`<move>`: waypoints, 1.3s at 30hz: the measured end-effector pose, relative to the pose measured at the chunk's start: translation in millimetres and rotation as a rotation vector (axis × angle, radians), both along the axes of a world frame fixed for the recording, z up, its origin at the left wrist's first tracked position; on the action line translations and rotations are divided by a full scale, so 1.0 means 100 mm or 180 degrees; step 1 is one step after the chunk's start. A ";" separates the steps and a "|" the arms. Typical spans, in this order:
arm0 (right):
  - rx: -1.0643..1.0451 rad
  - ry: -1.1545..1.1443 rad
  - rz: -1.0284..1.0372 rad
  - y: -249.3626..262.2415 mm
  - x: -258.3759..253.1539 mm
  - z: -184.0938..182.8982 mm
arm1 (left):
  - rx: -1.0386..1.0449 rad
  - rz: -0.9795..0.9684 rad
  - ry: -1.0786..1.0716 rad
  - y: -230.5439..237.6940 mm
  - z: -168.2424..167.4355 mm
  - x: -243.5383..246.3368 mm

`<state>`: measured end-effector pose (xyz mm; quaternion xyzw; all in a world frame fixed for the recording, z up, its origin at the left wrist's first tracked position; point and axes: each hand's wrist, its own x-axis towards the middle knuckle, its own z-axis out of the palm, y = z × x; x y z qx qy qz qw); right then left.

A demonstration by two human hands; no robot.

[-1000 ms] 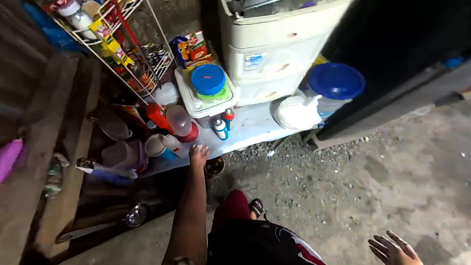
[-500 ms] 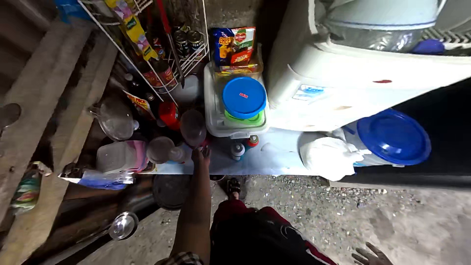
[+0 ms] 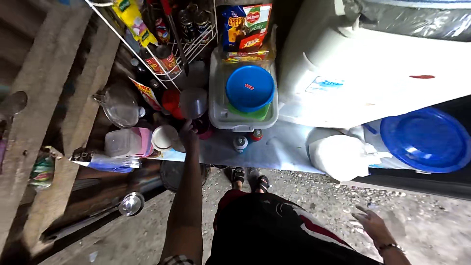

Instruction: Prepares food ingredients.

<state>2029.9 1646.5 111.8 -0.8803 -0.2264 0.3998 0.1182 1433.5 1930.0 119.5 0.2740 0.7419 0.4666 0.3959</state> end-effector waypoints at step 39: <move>0.2443 0.1044 0.4666 1.71 -2.21 1.05 | 0.1283 0.0597 0.0368 -3.00 1.55 0.51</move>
